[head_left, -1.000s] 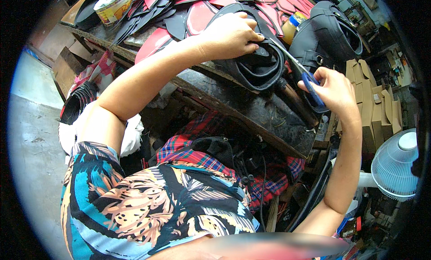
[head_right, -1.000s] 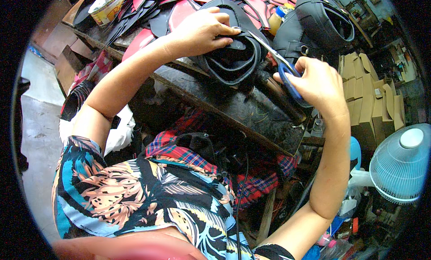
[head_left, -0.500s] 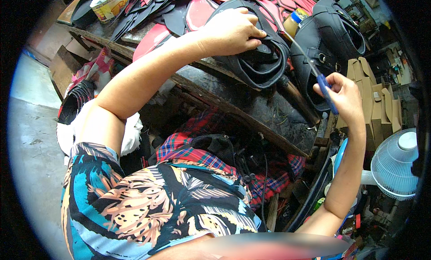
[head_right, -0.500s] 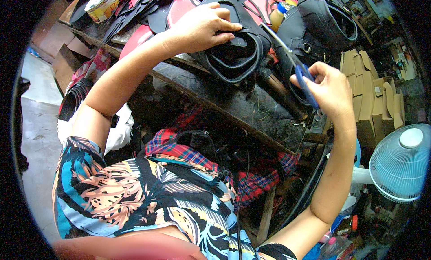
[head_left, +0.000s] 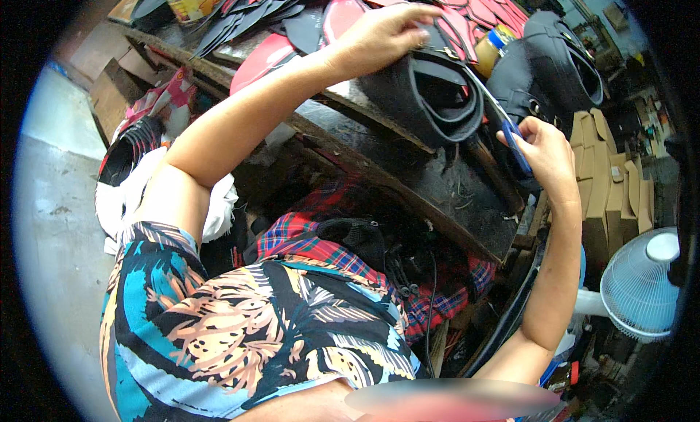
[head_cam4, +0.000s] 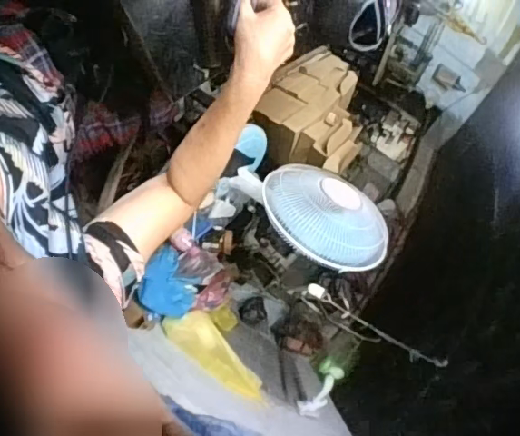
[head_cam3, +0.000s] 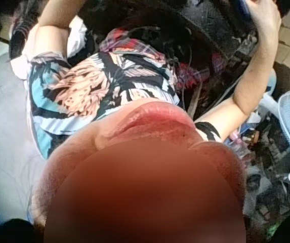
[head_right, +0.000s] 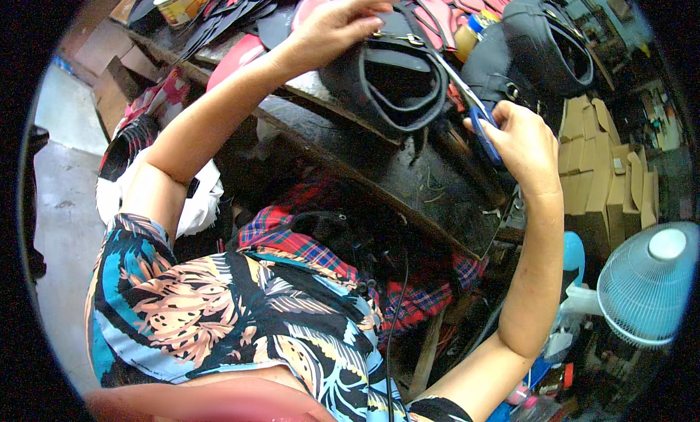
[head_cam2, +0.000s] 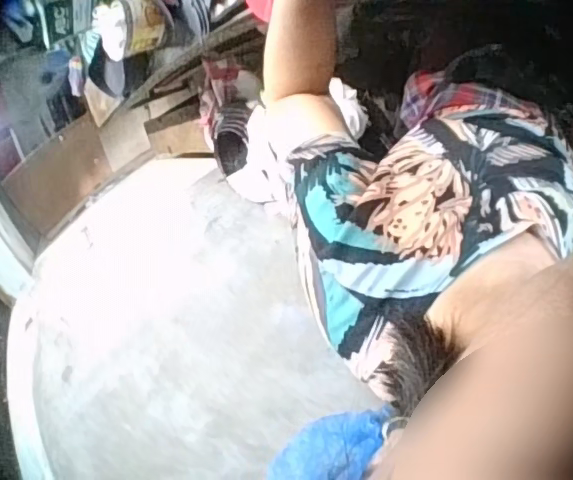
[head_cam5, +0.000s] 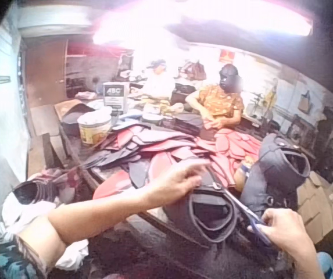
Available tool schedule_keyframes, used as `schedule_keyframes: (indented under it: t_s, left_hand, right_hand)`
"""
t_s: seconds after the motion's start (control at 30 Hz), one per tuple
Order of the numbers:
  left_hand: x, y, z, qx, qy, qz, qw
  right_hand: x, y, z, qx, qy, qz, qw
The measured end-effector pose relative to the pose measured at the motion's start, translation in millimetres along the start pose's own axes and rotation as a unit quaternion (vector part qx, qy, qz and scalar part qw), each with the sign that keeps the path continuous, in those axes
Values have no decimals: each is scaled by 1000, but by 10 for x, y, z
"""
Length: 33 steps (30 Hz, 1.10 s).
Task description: The person uses scissors to trim excess material from the edges of black sandals. They repeatedly lift the upper strap, cut along the inner lining, and place the finished sandal on the workbench.
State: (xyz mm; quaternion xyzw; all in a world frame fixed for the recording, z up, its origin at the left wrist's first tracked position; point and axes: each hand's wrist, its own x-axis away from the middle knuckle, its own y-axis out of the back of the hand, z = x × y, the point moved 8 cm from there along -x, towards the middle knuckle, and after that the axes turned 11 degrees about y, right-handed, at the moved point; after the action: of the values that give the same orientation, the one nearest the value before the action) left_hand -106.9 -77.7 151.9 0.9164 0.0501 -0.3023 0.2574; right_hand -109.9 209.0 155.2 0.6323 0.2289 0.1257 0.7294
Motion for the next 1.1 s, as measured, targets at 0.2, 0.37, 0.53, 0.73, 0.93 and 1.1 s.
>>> schedule_keyframes:
  t_s: [0.2, 0.37, 0.53, 0.73, 0.93, 1.1]
  left_hand:
    - [343, 710, 170, 28, 19, -89, 995]
    - [622, 440, 28, -102, -11, -42, 994]
    - [495, 273, -55, -259, -89, -60, 960]
    - [417, 262, -88, -274, -91, -67, 955]
    - [426, 311, -188, -229, -69, -97, 966]
    - [519, 259, -190, -236, -57, -72, 967]
  right_hand:
    - [90, 257, -22, -18, -22, -83, 996]
    - [210, 652, 662, 43, 143, -124, 981]
    - [120, 832, 1277, 225, 242, -112, 937]
    - [-85, 853, 1598, 292, 287, -61, 910]
    - [-183, 880, 1639, 306, 305, -59, 900]
    - [-155, 980, 1534, 264, 255, -42, 929]
